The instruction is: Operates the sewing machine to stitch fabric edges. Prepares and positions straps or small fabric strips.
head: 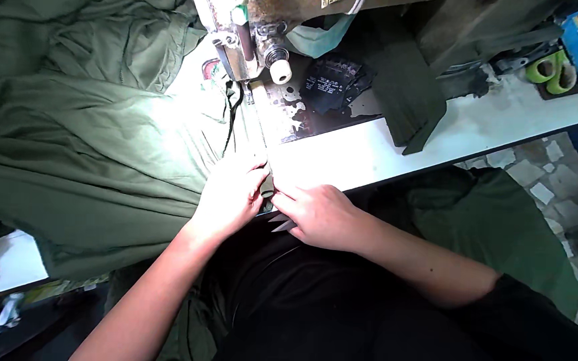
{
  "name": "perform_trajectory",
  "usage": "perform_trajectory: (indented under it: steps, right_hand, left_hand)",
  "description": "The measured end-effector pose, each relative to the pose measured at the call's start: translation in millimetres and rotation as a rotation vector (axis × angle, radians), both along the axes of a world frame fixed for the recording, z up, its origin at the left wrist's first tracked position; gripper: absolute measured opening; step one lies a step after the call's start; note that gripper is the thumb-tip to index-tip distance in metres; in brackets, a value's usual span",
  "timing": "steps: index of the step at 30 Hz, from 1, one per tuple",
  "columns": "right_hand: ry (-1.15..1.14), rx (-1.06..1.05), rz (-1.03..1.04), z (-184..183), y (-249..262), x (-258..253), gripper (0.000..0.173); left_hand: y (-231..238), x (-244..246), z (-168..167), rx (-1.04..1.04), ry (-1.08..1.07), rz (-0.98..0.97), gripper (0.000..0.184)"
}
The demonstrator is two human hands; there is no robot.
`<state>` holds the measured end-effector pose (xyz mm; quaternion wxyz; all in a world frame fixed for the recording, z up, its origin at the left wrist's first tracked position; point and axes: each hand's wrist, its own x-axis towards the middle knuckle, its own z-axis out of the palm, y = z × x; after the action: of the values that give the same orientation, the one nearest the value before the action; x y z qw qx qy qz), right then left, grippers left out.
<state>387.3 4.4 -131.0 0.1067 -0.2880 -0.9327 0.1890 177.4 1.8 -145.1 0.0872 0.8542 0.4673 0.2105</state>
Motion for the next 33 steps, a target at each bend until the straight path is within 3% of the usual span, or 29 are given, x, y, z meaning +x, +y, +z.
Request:
perform_trajectory:
  steps: [13, 21, 24, 26, 29, 33]
  right_hand:
    - [0.001, -0.009, -0.009, -1.1, -1.7, -0.1, 0.023]
    - [-0.007, -0.085, 0.004, 6.1, 3.0, 1.9, 0.015]
    - [0.126, -0.081, -0.172, 6.0, 21.9, 8.3, 0.021]
    - [0.037, -0.088, -0.272, 8.5, 40.8, 11.2, 0.031]
    - [-0.037, 0.009, -0.204, 1.8, 59.3, 11.1, 0.025]
    - [0.039, 0.138, -0.143, -8.2, 66.9, 7.4, 0.024]
  left_hand:
    - [-1.8, 0.2, -2.3, 0.032, -0.018, 0.028, 0.027]
    - [1.3, 1.8, 0.9, 0.046, 0.054, -0.014, 0.025]
    - [4.7, 2.2, 3.2, 0.069, 0.078, -0.032, 0.019]
    - [5.8, 2.2, 1.7, 0.071, 0.073, -0.033, 0.014]
    - [12.9, 0.0, -1.0, 0.026, -0.022, -0.023, 0.016]
    - [23.1, -2.9, 4.4, -0.09, -0.184, 0.082, 0.023]
